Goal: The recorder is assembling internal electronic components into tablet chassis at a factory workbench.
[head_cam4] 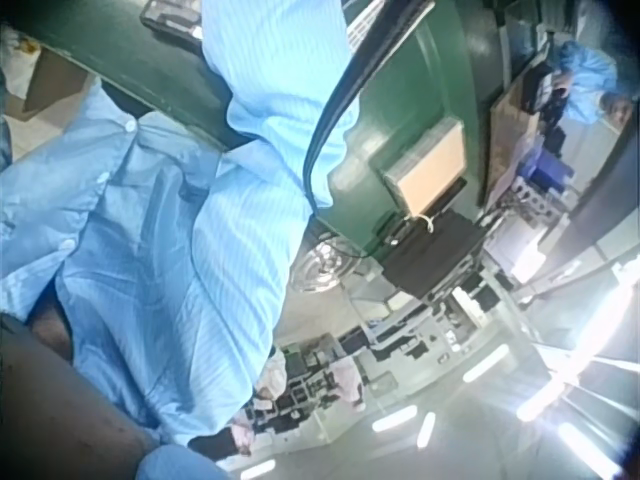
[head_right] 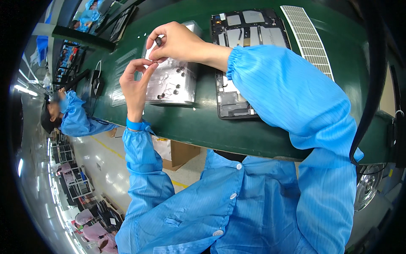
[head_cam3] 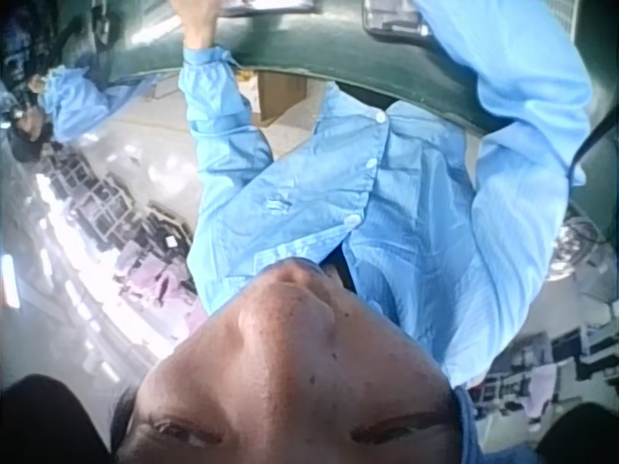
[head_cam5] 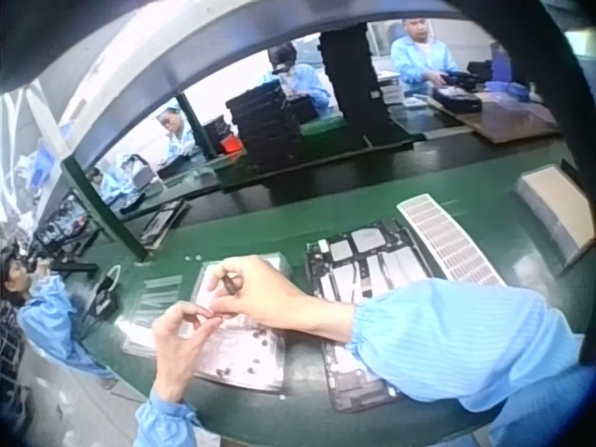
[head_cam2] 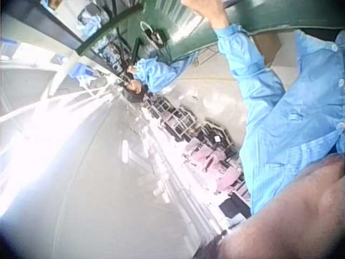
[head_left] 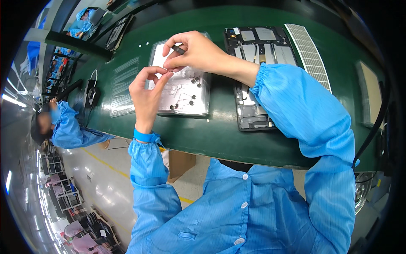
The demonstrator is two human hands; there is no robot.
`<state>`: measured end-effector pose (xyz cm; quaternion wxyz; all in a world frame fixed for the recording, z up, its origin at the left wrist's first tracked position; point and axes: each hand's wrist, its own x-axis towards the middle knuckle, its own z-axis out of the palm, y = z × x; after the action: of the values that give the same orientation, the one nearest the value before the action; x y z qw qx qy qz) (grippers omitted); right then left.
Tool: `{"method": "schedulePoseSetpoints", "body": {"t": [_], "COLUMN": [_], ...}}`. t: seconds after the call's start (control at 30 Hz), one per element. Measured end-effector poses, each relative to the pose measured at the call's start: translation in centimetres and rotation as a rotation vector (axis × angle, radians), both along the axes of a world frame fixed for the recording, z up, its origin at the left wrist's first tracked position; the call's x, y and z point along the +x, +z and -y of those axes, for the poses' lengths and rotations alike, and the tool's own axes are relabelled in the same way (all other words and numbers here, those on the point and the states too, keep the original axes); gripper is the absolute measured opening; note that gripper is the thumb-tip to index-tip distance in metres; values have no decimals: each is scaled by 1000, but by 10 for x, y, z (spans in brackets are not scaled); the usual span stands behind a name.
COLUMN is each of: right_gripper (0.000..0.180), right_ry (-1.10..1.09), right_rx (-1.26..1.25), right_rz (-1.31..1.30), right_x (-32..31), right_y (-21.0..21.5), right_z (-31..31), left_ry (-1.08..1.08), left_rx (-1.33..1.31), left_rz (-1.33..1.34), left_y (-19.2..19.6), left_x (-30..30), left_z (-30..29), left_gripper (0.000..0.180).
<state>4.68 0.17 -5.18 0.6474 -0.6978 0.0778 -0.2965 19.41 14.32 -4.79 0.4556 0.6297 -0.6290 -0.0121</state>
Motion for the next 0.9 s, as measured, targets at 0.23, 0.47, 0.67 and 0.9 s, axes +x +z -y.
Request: {"method": "schedulePoseSetpoints", "body": {"t": [0.23, 0.47, 0.67, 0.9], "right_gripper": [23, 24, 23, 22], "right_ry": [19, 74, 47, -9], "right_rx": [-46, 24, -9, -53], "right_rz": [6, 16, -1, -15], "right_x": [7, 8, 10, 0], "right_y": [-3, -5, -11, 5], "right_z": [5, 5, 10, 9], "left_ry": [3, 19, -36, 21], "left_rx": [56, 69, 81, 245], "left_rz": [53, 39, 74, -49], "left_y": [3, 6, 2, 23], "left_x": [1, 1, 3, -7], "left_z": [-2, -4, -5, -11], "left_gripper": [13, 13, 12, 19]}}
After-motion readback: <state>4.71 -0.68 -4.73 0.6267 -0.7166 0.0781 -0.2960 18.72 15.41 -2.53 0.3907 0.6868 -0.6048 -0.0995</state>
